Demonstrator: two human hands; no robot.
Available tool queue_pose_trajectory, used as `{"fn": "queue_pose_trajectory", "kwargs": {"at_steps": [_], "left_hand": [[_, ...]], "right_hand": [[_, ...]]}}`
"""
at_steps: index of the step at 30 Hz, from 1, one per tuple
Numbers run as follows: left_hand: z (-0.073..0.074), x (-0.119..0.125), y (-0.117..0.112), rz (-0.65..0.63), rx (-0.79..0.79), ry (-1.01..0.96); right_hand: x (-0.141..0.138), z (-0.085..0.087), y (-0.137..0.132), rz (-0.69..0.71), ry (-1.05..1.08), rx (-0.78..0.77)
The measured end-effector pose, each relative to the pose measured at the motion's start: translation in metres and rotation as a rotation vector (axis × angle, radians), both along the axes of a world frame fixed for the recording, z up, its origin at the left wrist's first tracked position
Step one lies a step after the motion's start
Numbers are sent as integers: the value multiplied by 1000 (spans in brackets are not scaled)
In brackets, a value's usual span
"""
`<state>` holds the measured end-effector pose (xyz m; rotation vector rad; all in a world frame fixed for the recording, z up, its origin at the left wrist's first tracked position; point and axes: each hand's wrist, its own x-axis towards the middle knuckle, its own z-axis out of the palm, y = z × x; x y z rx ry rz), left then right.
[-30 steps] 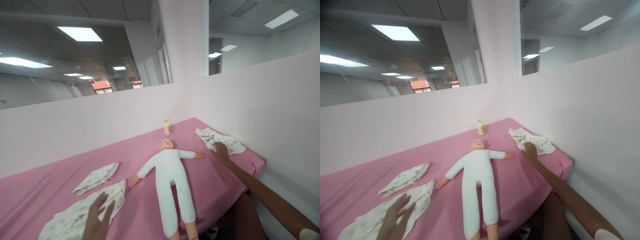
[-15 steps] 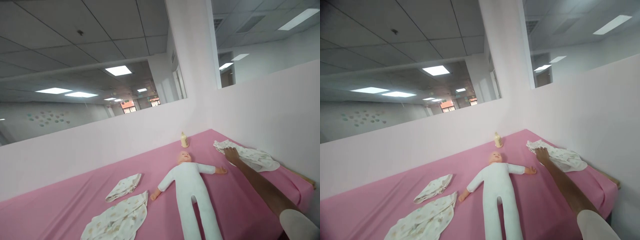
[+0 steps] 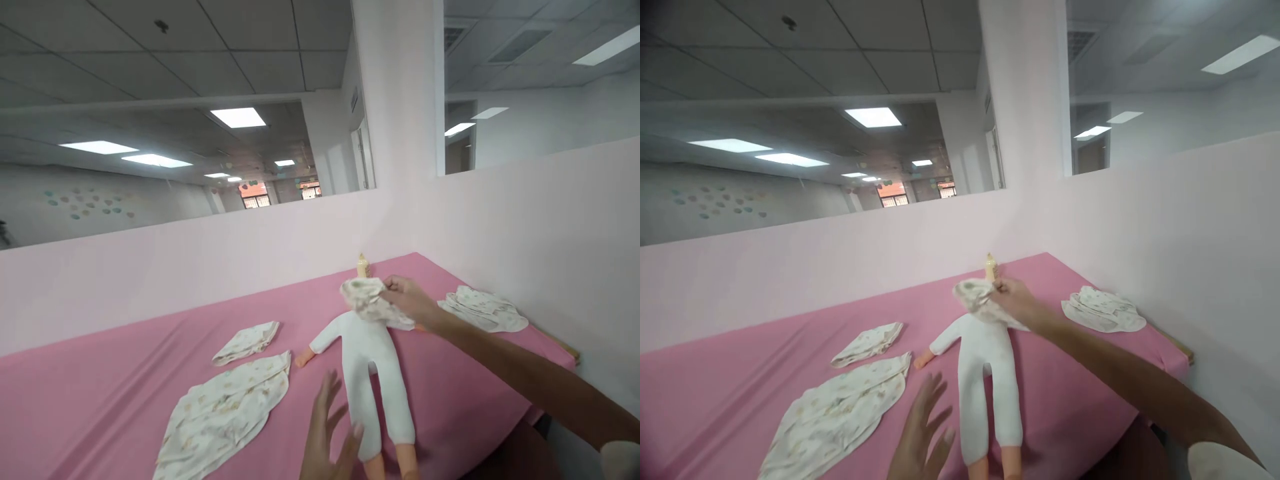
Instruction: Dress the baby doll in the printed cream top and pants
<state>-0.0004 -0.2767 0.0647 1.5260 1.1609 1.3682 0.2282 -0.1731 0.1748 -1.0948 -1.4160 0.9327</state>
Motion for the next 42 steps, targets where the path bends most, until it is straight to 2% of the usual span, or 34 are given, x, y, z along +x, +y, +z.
{"fn": "queue_pose_trajectory", "kwargs": {"at_steps": [2, 3, 6, 12, 16, 18, 22, 27, 30, 33, 38, 42], "left_hand": [[21, 13, 3, -59, -6, -54], [30, 17, 3, -130, -9, -83], [53, 19, -4, -286, -46, -141], [72, 8, -25, -196, -54, -94], [81, 12, -28, -289, -51, -37], [84, 17, -25, -278, -36, 0], [88, 17, -9, -94, 51, 107], [97, -17, 21, 72, 124, 77], [109, -32, 31, 61, 111, 37], [124, -31, 37, 20, 136, 122], [154, -22, 52, 56, 235, 269], [182, -18, 68, -85, 236, 340]], "right_hand": [[-28, 3, -44, 202, -60, -5], [-38, 4, -62, 275, -80, -7], [-51, 3, -97, 440, -162, 32], [-37, 3, -106, 450, -242, 108], [-35, 4, -111, 452, -303, 185], [-38, 3, -115, 417, -346, 228], [-34, -3, -112, 289, -332, 204], [5, -6, -79, -12, -142, 133], [26, -7, -59, -193, -58, 72], [31, -6, -53, -214, -27, 41], [23, 10, -57, -256, 46, 147], [21, 29, -51, -401, 87, 241]]}}
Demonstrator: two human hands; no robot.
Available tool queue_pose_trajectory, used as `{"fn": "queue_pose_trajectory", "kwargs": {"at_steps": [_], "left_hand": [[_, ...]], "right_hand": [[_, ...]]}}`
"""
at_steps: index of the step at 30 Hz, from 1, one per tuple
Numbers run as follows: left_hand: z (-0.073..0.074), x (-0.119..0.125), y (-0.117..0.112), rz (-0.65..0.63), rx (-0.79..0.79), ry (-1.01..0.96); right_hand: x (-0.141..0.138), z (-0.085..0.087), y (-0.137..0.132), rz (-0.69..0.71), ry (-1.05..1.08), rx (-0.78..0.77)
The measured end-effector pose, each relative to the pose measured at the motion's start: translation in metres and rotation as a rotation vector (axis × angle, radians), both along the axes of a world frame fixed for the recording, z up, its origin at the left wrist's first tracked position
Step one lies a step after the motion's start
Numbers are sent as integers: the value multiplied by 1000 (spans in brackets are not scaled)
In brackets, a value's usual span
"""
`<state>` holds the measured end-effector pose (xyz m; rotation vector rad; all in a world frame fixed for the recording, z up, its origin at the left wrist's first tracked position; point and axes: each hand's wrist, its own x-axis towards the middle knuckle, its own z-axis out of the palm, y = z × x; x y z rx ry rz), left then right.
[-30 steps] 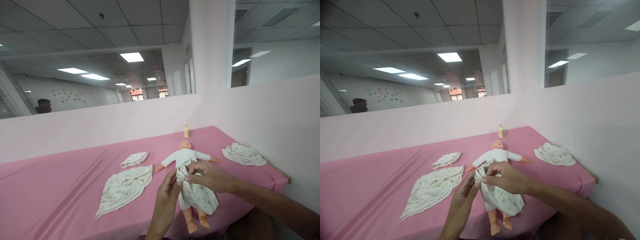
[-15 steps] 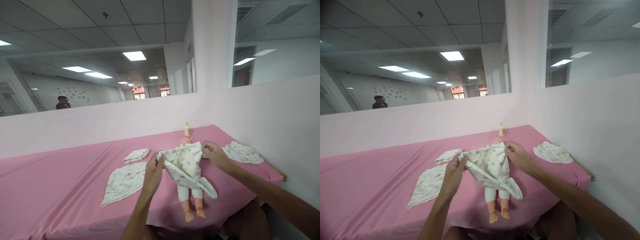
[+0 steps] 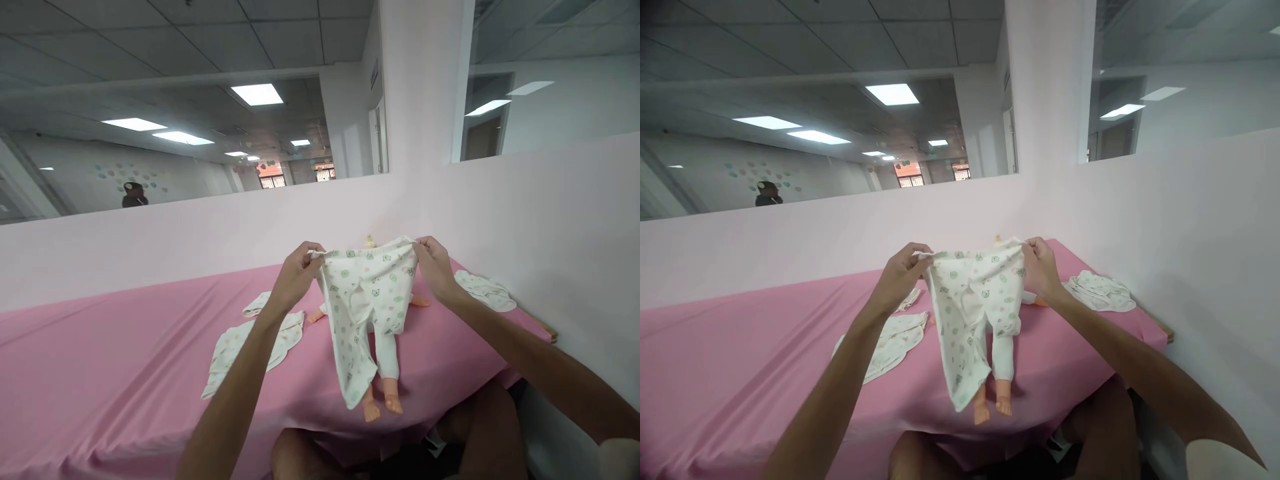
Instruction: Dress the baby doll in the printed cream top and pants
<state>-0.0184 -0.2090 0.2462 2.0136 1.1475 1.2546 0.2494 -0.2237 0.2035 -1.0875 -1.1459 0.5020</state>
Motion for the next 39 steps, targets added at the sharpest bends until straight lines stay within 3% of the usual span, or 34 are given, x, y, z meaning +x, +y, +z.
{"fn": "queue_pose_trajectory", "kwargs": {"at_steps": [4, 10, 13, 16, 18, 21, 23, 27, 30, 33, 39], "left_hand": [[17, 2, 6, -133, -22, 93], [25, -1, 2, -94, 179, 395], [31, 3, 0, -146, 200, 424], [37, 15, -4, -193, 248, 451], [39, 25, -8, -223, 304, 494], [42, 37, -18, -269, 359, 582], [43, 40, -24, -288, 348, 617], [46, 32, -27, -326, 239, 687], [45, 20, -20, -353, 132, 746], [43, 13, -13, -381, 71, 731], [46, 31, -21, -489, 163, 614]], "right_hand": [[4, 12, 10, -75, 16, 34], [25, 9, 24, -126, 95, 49], [29, 6, 26, -191, 2, 84], [14, 8, 13, -279, -197, 274], [-4, 12, -4, -149, -376, 371], [-31, 17, -30, 276, -570, 258], [-41, 18, -41, 424, -556, 155], [-36, 20, -45, 664, -311, -76], [-20, 22, -42, 757, -106, -222], [-6, 24, -38, 809, -59, -327], [-9, 22, -32, 1028, -13, -502]]}}
